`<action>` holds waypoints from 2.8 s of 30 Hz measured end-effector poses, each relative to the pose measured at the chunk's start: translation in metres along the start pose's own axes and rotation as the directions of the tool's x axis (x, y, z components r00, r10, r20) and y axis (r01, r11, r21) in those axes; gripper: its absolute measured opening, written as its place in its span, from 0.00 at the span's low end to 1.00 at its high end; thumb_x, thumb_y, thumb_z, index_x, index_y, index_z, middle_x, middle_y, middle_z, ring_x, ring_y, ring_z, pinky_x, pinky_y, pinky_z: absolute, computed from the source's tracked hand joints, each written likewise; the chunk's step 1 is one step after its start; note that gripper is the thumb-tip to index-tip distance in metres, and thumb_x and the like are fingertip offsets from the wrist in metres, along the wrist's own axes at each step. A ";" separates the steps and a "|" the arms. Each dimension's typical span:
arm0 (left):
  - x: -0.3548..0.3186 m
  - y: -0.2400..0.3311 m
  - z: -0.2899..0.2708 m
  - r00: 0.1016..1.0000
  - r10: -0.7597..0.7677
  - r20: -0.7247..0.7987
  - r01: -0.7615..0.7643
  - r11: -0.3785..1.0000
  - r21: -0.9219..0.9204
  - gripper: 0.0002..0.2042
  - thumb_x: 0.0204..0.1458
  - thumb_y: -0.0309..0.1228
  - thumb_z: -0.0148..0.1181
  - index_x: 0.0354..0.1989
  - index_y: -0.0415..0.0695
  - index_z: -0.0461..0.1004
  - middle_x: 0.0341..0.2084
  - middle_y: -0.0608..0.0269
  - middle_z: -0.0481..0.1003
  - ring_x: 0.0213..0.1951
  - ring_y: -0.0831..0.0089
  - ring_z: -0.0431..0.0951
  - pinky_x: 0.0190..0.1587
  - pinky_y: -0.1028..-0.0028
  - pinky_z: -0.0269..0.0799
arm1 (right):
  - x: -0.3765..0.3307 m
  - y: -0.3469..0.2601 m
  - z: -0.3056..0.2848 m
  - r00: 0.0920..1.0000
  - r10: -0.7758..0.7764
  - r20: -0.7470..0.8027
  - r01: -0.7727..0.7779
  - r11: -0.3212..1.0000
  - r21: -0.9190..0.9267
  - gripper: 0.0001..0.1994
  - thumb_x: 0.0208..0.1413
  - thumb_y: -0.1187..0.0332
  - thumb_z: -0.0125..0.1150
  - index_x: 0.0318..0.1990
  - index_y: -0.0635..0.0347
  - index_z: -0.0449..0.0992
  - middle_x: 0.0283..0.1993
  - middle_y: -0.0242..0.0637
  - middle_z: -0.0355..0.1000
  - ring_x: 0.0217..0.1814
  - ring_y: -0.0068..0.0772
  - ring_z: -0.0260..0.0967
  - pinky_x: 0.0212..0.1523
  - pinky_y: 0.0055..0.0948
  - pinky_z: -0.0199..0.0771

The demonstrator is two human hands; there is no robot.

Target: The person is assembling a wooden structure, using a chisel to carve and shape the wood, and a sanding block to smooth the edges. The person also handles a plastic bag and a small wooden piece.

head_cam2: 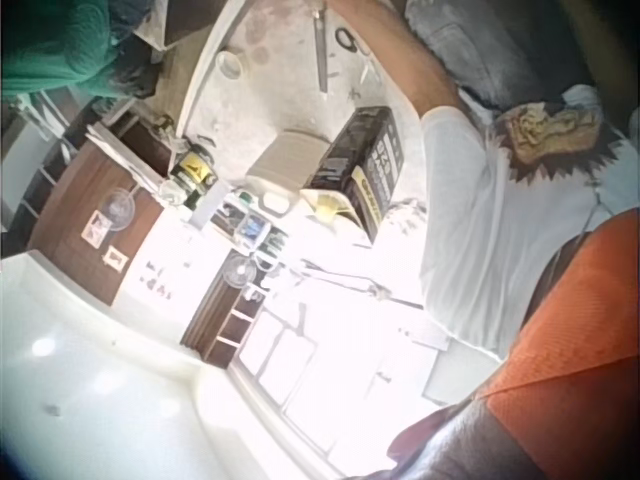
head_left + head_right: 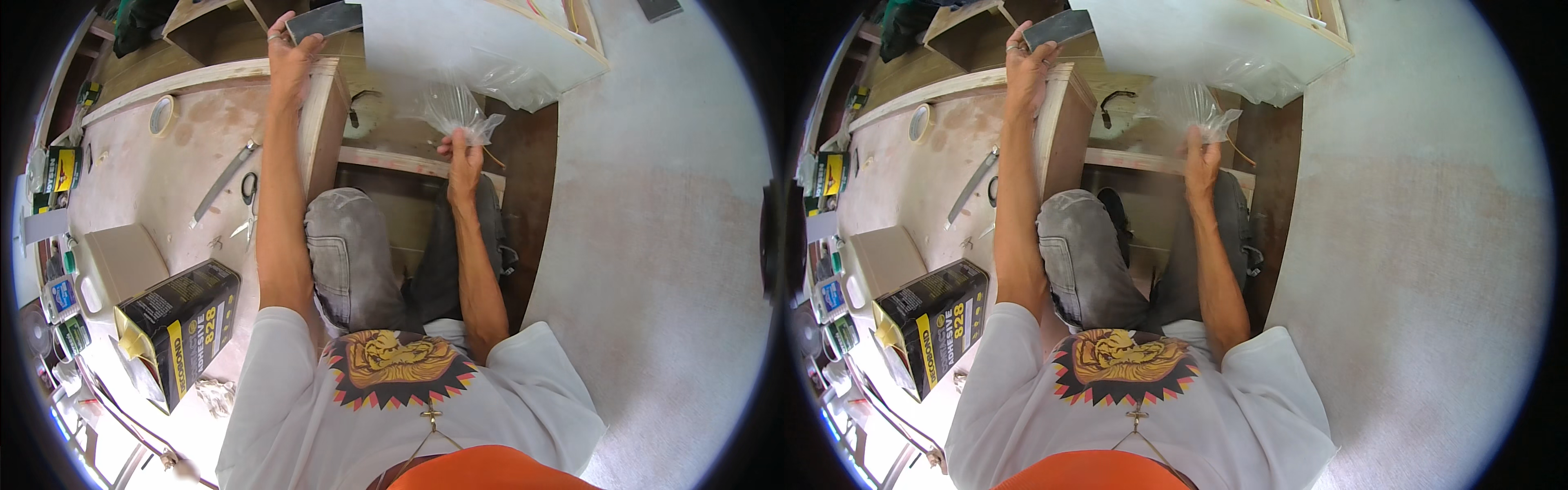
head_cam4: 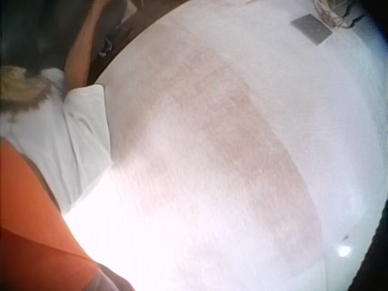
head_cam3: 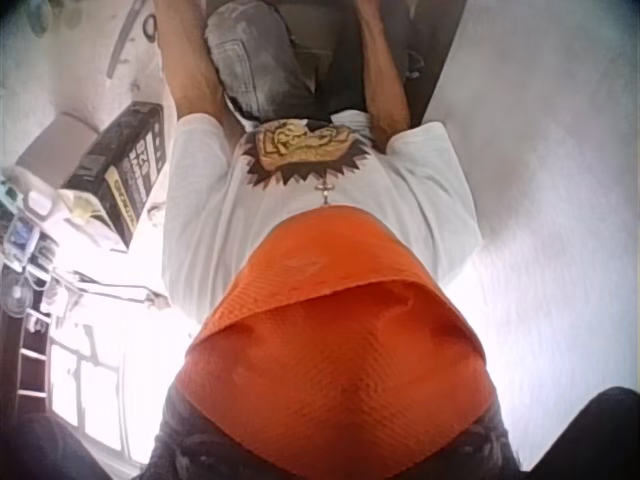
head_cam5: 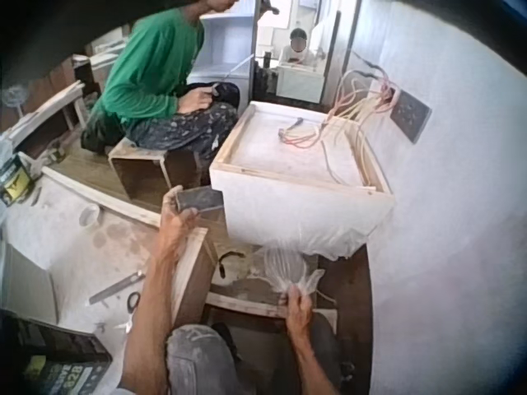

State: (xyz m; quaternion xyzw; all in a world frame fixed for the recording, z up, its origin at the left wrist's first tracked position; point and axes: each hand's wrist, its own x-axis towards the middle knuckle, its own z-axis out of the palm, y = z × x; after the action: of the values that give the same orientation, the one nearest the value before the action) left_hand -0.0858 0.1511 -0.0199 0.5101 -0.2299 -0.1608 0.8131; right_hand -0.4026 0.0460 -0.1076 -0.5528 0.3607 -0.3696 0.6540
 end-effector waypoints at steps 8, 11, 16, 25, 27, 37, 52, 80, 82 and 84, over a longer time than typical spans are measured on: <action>0.000 0.001 0.006 1.000 0.002 -0.012 -0.002 1.000 0.009 0.33 0.51 0.14 0.62 0.65 0.38 0.54 0.52 0.52 0.67 0.51 0.63 0.75 0.57 0.63 0.78 | 0.010 -0.043 -0.023 0.848 -0.189 -0.496 0.228 0.974 0.019 0.21 0.66 0.62 0.59 0.60 0.65 0.64 0.47 0.39 0.67 0.45 0.26 0.68 0.50 0.25 0.70; 0.002 -0.004 -0.001 1.000 0.023 0.001 -0.023 1.000 -0.018 0.34 0.48 0.16 0.64 0.64 0.37 0.54 0.50 0.52 0.66 0.49 0.65 0.76 0.52 0.67 0.81 | 0.039 -0.054 -0.007 0.877 -0.301 -0.375 0.274 0.953 -0.126 0.20 0.65 0.64 0.60 0.58 0.66 0.65 0.48 0.39 0.67 0.48 0.28 0.67 0.51 0.27 0.72; 0.000 0.000 0.003 1.000 0.010 0.003 -0.010 1.000 -0.001 0.34 0.48 0.16 0.63 0.64 0.37 0.54 0.50 0.52 0.66 0.49 0.64 0.75 0.54 0.66 0.81 | 0.049 -0.038 0.038 0.909 -0.365 -0.200 0.318 0.920 -0.230 0.27 0.57 0.62 0.70 0.57 0.65 0.66 0.49 0.41 0.68 0.50 0.35 0.68 0.53 0.35 0.69; 0.003 -0.001 -0.001 0.999 0.002 0.046 0.000 0.999 -0.042 0.33 0.52 0.13 0.60 0.65 0.37 0.52 0.52 0.50 0.67 0.51 0.63 0.76 0.58 0.61 0.78 | 0.092 0.006 0.079 0.863 -0.451 -0.228 0.246 0.770 -0.589 0.17 0.56 0.63 0.67 0.46 0.63 0.69 0.41 0.41 0.72 0.42 0.39 0.71 0.48 0.40 0.68; 0.002 -0.001 0.005 1.000 -0.025 0.018 0.026 1.000 -0.018 0.33 0.52 0.13 0.60 0.65 0.37 0.52 0.51 0.50 0.68 0.51 0.63 0.76 0.58 0.61 0.78 | 0.095 0.014 0.072 0.887 -0.413 -0.207 0.262 0.818 -0.512 0.13 0.58 0.64 0.63 0.42 0.64 0.71 0.36 0.42 0.73 0.39 0.42 0.72 0.45 0.40 0.70; -0.008 0.010 0.012 0.993 -0.100 -0.061 0.107 0.987 0.121 0.31 0.51 0.14 0.54 0.65 0.46 0.58 0.48 0.59 0.69 0.44 0.72 0.74 0.46 0.72 0.75 | 0.000 -0.014 0.015 0.986 -0.156 0.051 0.161 0.850 -0.501 0.10 0.61 0.65 0.59 0.41 0.63 0.73 0.33 0.42 0.74 0.36 0.39 0.73 0.41 0.37 0.72; 0.002 0.001 0.000 1.000 -0.024 0.001 0.024 1.000 -0.003 0.33 0.51 0.13 0.61 0.64 0.37 0.54 0.53 0.50 0.67 0.52 0.61 0.74 0.57 0.61 0.78 | 0.080 -0.039 -0.066 0.965 0.014 -0.262 0.010 0.996 0.092 0.18 0.64 0.58 0.60 0.52 0.60 0.71 0.36 0.35 0.71 0.33 0.28 0.69 0.32 0.33 0.75; 0.000 0.005 0.001 1.000 -0.026 0.015 0.025 0.999 0.046 0.33 0.51 0.14 0.62 0.65 0.38 0.54 0.53 0.50 0.67 0.53 0.62 0.74 0.57 0.61 0.77 | 0.043 -0.049 -0.046 0.963 0.026 -0.268 0.078 0.926 0.368 0.09 0.68 0.62 0.53 0.34 0.53 0.68 0.27 0.24 0.62 0.25 0.18 0.59 0.24 0.21 0.61; 0.001 0.005 0.001 0.999 -0.029 0.016 0.028 0.999 0.040 0.33 0.51 0.15 0.62 0.65 0.38 0.54 0.53 0.50 0.67 0.52 0.62 0.74 0.57 0.61 0.77 | 0.044 -0.046 -0.052 0.934 0.082 -0.348 0.080 0.901 0.427 0.09 0.68 0.60 0.53 0.37 0.52 0.68 0.28 0.24 0.63 0.25 0.18 0.60 0.23 0.21 0.62; -0.002 0.004 0.002 0.999 -0.032 0.015 0.032 0.999 0.027 0.33 0.51 0.15 0.63 0.65 0.38 0.54 0.53 0.50 0.67 0.52 0.62 0.73 0.57 0.62 0.77 | 0.041 -0.040 -0.056 0.875 0.172 -0.453 0.062 0.887 0.457 0.11 0.67 0.54 0.56 0.43 0.51 0.69 0.31 0.26 0.65 0.25 0.19 0.61 0.23 0.21 0.63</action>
State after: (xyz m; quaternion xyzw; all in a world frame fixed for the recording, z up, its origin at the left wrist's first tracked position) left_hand -0.0883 0.1521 -0.0160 0.5233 -0.2299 -0.1746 0.8017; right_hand -0.4358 -0.0206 -0.0775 -0.2626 0.4302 -0.5504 0.6656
